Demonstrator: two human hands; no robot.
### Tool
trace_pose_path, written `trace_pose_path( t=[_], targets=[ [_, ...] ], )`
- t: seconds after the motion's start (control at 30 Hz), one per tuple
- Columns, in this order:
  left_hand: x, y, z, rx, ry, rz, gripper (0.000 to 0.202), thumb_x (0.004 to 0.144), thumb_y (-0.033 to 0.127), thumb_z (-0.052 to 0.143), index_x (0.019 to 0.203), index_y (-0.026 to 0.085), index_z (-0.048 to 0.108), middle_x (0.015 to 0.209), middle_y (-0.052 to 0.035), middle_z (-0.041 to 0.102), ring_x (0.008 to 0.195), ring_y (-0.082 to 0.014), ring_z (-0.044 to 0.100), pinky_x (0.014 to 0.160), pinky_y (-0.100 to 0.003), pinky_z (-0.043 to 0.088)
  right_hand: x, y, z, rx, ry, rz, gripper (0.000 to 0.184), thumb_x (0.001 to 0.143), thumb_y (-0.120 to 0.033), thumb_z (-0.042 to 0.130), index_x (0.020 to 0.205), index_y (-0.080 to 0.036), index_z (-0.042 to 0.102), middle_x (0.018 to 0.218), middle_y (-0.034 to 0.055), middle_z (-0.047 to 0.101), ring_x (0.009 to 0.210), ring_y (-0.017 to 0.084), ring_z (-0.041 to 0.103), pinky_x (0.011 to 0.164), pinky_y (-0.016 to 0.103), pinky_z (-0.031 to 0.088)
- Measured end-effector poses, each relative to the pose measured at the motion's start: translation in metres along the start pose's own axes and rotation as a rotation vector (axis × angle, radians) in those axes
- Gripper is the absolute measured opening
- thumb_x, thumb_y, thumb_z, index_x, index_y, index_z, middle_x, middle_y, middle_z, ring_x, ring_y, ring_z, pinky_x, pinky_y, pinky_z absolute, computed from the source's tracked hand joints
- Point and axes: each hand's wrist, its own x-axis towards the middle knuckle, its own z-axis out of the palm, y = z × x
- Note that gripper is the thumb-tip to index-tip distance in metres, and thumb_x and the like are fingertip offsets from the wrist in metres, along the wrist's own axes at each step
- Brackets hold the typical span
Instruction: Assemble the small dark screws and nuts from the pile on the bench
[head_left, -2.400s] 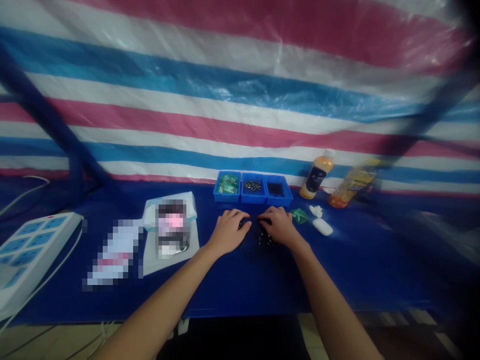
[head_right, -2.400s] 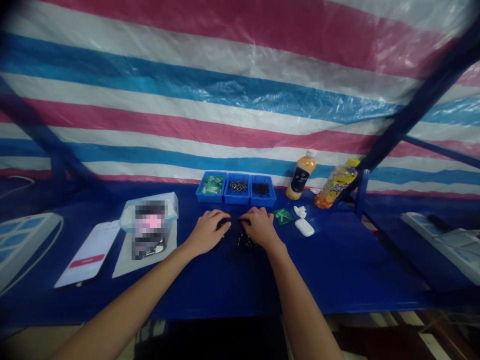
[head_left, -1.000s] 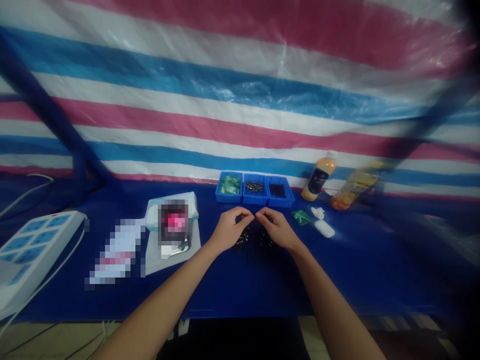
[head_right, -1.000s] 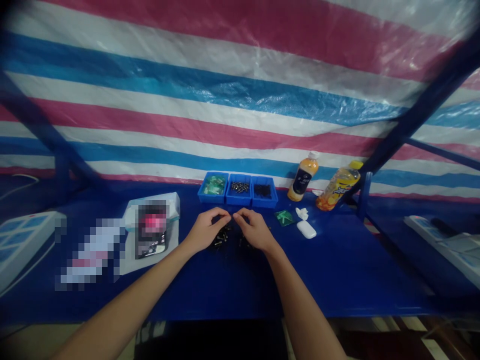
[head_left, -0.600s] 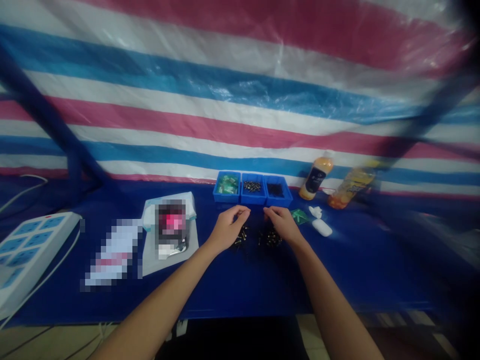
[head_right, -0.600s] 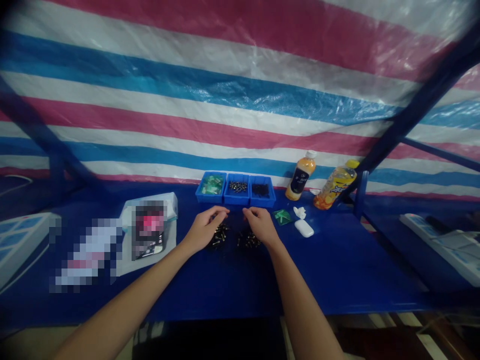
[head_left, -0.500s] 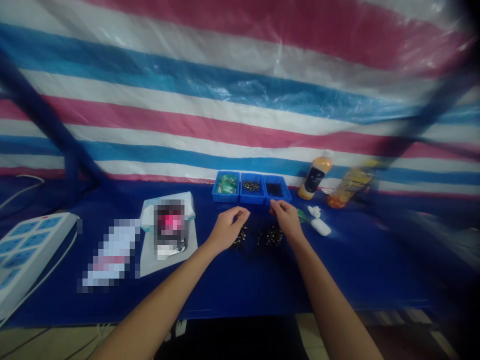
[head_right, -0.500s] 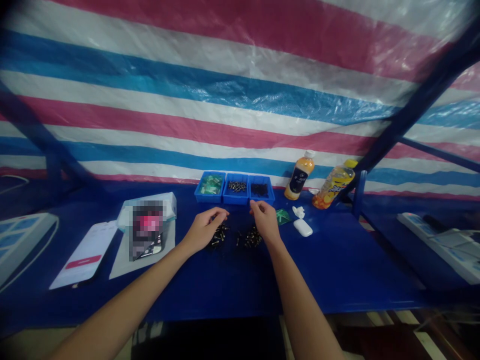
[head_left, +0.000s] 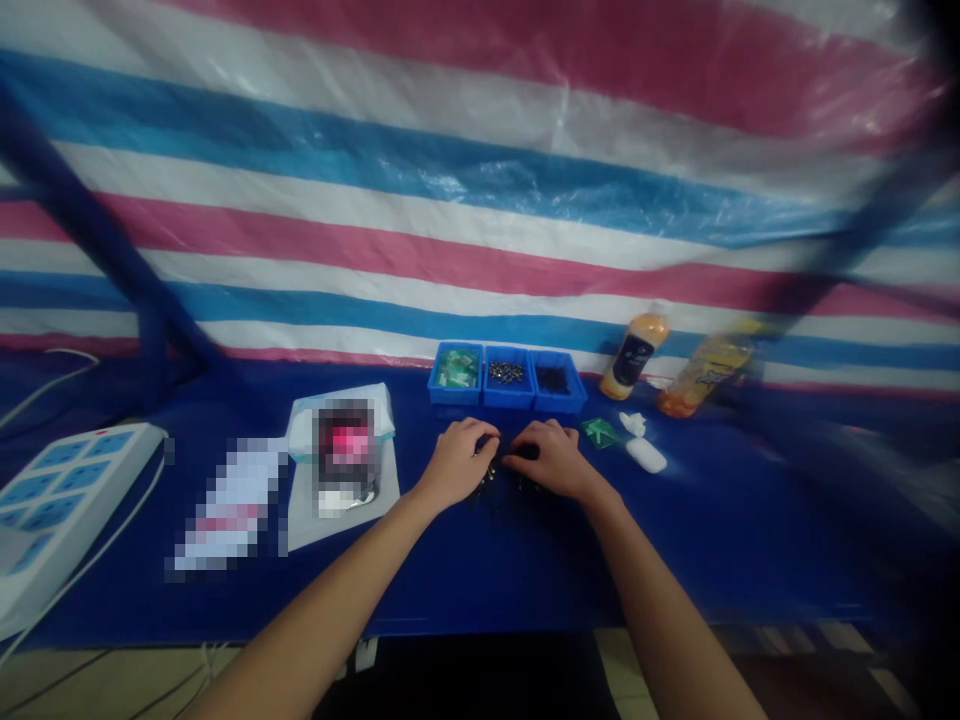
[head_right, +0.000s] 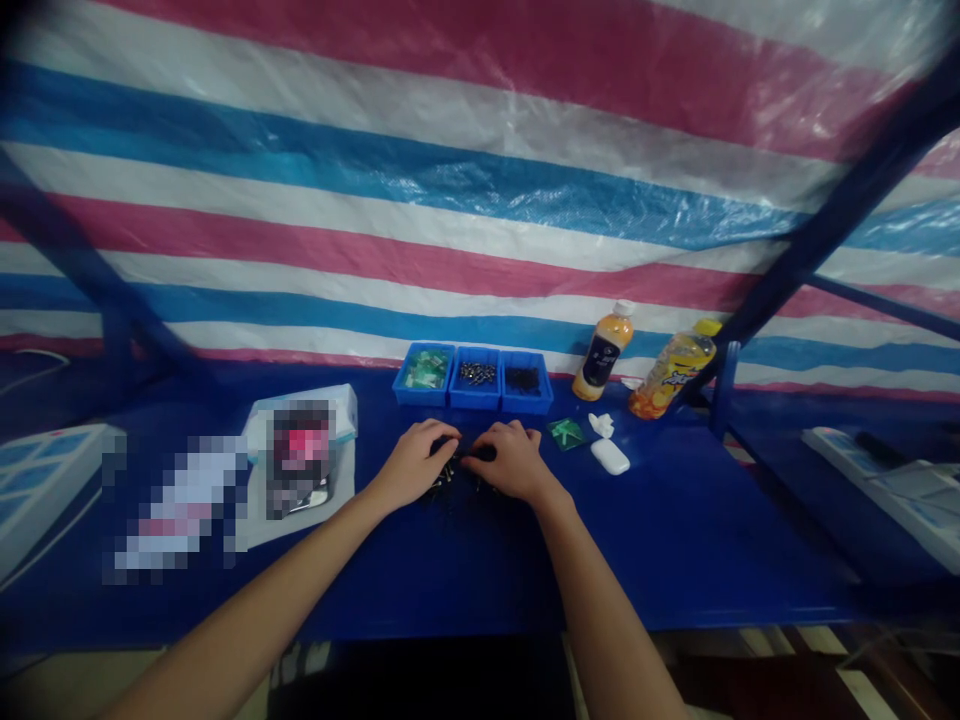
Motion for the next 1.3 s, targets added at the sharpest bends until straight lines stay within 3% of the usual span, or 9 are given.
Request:
trace_pose_path(
  t=[0.2,0.4,0.57,0.7,0.83,1.0,1.2,1.3],
  targets=[
    [-0.004,0.004,0.005,-0.002,-0.040,0.004,0.024,0.094,0.024,0.045,0.100,0.025,0.068,0.107,-0.0027,0.066,0.102,-0.0236,0.057,0.092,-0.041,0.042,0.000,-0.003,0.005,-0.049,-0.056,-0.006,0.008,0.083,-0.034,0.065,0.085,-0.029,0.072,0.098,0.0022,0.065,0.095,0.022,0.051,0.088,0.043,0.026],
    [-0.002,0.005,0.008,-0.087,-0.033,-0.008,0.028,0.094,0.020,0.041,0.103,0.024,0.067,0.106,-0.0033,0.067,0.101,-0.0220,0.058,0.092,-0.038,0.044,0.000,-0.007,0.009,-0.064,-0.030,-0.028,0.011,0.084,-0.027,0.062,0.090,-0.028,0.071,0.096,0.0022,0.065,0.095,0.021,0.051,0.089,0.043,0.024],
    [0.001,0.004,0.003,-0.190,0.042,-0.028,0.025,0.095,0.027,0.043,0.102,0.023,0.067,0.103,-0.0032,0.067,0.097,-0.0199,0.060,0.090,-0.034,0.044,0.001,-0.007,0.010,-0.034,0.026,-0.026,0.011,0.088,-0.023,0.057,0.087,-0.024,0.067,0.094,0.0031,0.067,0.095,0.021,0.053,0.090,0.044,0.025],
    [0.001,0.005,-0.002,-0.141,0.088,-0.047,0.026,0.096,0.037,0.045,0.099,0.023,0.066,0.098,-0.0027,0.067,0.091,-0.0203,0.059,0.086,-0.034,0.043,0.002,-0.007,0.005,0.126,0.082,-0.059,0.011,0.089,-0.024,0.057,0.094,-0.024,0.067,0.096,0.0024,0.070,0.096,0.021,0.056,0.092,0.042,0.031],
    [0.000,0.006,-0.003,-0.038,0.066,-0.018,0.028,0.097,0.040,0.044,0.095,0.023,0.067,0.093,-0.0031,0.066,0.088,-0.0210,0.057,0.081,-0.034,0.042,0.002,-0.007,0.003,0.329,0.174,-0.136,0.012,0.087,-0.026,0.061,0.097,-0.025,0.067,0.096,0.0017,0.070,0.095,0.019,0.058,0.088,0.035,0.040],
    [0.001,0.006,-0.004,-0.005,0.029,0.040,0.031,0.098,0.038,0.041,0.087,0.022,0.065,0.084,-0.0027,0.064,0.083,-0.0202,0.057,0.075,-0.032,0.041,0.003,-0.006,0.005,0.498,0.215,-0.152,0.017,0.085,-0.028,0.065,0.101,-0.024,0.065,0.096,0.0006,0.069,0.093,0.017,0.061,0.087,0.031,0.044],
    [0.002,0.007,-0.004,-0.064,0.089,0.059,0.026,0.097,0.034,0.044,0.089,0.021,0.065,0.090,-0.0021,0.066,0.088,-0.0195,0.057,0.079,-0.032,0.042,0.003,-0.009,0.003,0.404,0.174,-0.030,0.023,0.090,-0.045,0.057,0.096,-0.025,0.067,0.092,0.0009,0.069,0.091,0.019,0.059,0.085,0.033,0.042],
    [0.002,0.009,-0.005,-0.083,0.091,0.067,0.024,0.097,0.034,0.046,0.088,0.021,0.065,0.088,-0.0017,0.066,0.087,-0.0194,0.057,0.080,-0.033,0.042,0.003,-0.012,0.002,0.338,0.109,-0.020,0.030,0.095,-0.044,0.047,0.087,-0.024,0.067,0.084,-0.0002,0.068,0.086,0.019,0.057,0.084,0.033,0.040]
  ],
)
